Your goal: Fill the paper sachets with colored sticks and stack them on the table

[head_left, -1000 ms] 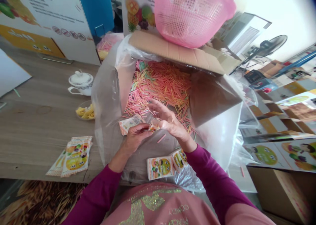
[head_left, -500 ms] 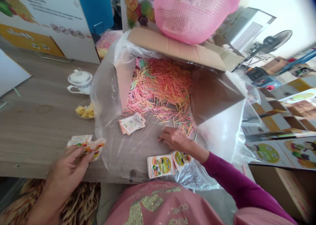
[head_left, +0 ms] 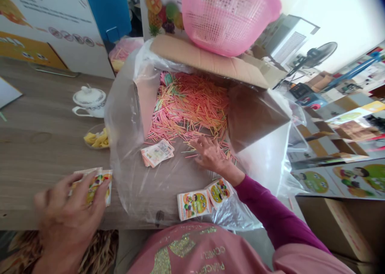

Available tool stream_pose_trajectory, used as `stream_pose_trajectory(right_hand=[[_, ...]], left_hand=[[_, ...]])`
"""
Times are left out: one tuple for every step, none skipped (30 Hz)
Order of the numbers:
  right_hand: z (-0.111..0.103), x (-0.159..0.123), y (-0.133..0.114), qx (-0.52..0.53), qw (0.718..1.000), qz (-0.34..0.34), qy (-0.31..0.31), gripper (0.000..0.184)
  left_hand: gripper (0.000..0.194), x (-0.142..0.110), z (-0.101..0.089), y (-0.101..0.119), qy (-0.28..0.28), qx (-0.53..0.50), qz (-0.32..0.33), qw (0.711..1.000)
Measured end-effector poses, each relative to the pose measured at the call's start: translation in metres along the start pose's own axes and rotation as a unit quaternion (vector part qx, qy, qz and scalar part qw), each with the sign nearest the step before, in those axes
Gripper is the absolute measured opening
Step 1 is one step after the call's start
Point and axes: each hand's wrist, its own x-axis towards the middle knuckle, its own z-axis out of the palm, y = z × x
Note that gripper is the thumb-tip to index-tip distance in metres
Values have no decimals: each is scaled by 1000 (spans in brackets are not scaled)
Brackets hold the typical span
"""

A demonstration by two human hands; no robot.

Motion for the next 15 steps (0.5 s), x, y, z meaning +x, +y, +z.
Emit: stream_pose_trajectory(right_hand=[[3, -1, -1, -5, 1000, -8, 0, 56], [6, 1, -2, -10, 1000, -11, -2, 58], [9, 5, -4, -14, 1000, -9, -5, 57], [11, 11, -4, -18, 1000, -1, -7, 56], [11, 20, -4, -22, 1000, 8, -8, 55], [11, 29, -4, -26, 999, 20, -6, 55], [9, 39, -3, -31, 999, 31, -1, 54], [8, 49, -1, -35, 999, 42, 4, 53], [6, 58, 1, -38, 998, 52, 10, 52], [6, 65, 3, -40, 997, 59, 14, 50], [6, 70, 5, -40, 997, 63, 13, 48], [7, 74, 7, -40, 997, 63, 11, 46], [9, 76, 8, -40, 997, 60, 10, 44], [12, 77, 9, -40, 998, 54, 13, 44], [15, 77, 10, -41, 998, 48, 19, 44]], left_hand=[[40, 8, 7, 12, -5, -23, 32, 999], [34, 17, 17, 24, -5, -44, 56, 997], [30, 27, 30, 38, -21, -59, 85, 994], [26, 38, 43, 51, -64, -71, 118, 988], [20, 48, 57, 63, -100, -74, 145, 982], [15, 58, 71, 74, -134, -69, 163, 975], [9, 67, 83, 82, -169, -63, 172, 968], [5, 74, 93, 89, -194, -59, 175, 963], [3, 79, 100, 93, -213, -57, 174, 960], [4, 82, 105, 95, -227, -57, 173, 957], [3, 84, 107, 97, -234, -55, 175, 955], [6, 83, 108, 97, -237, -48, 180, 953], [11, 82, 108, 97, -241, -34, 188, 952], [17, 80, 106, 98, -245, -15, 196, 949], [21, 78, 105, 98, -250, 5, 204, 947]])
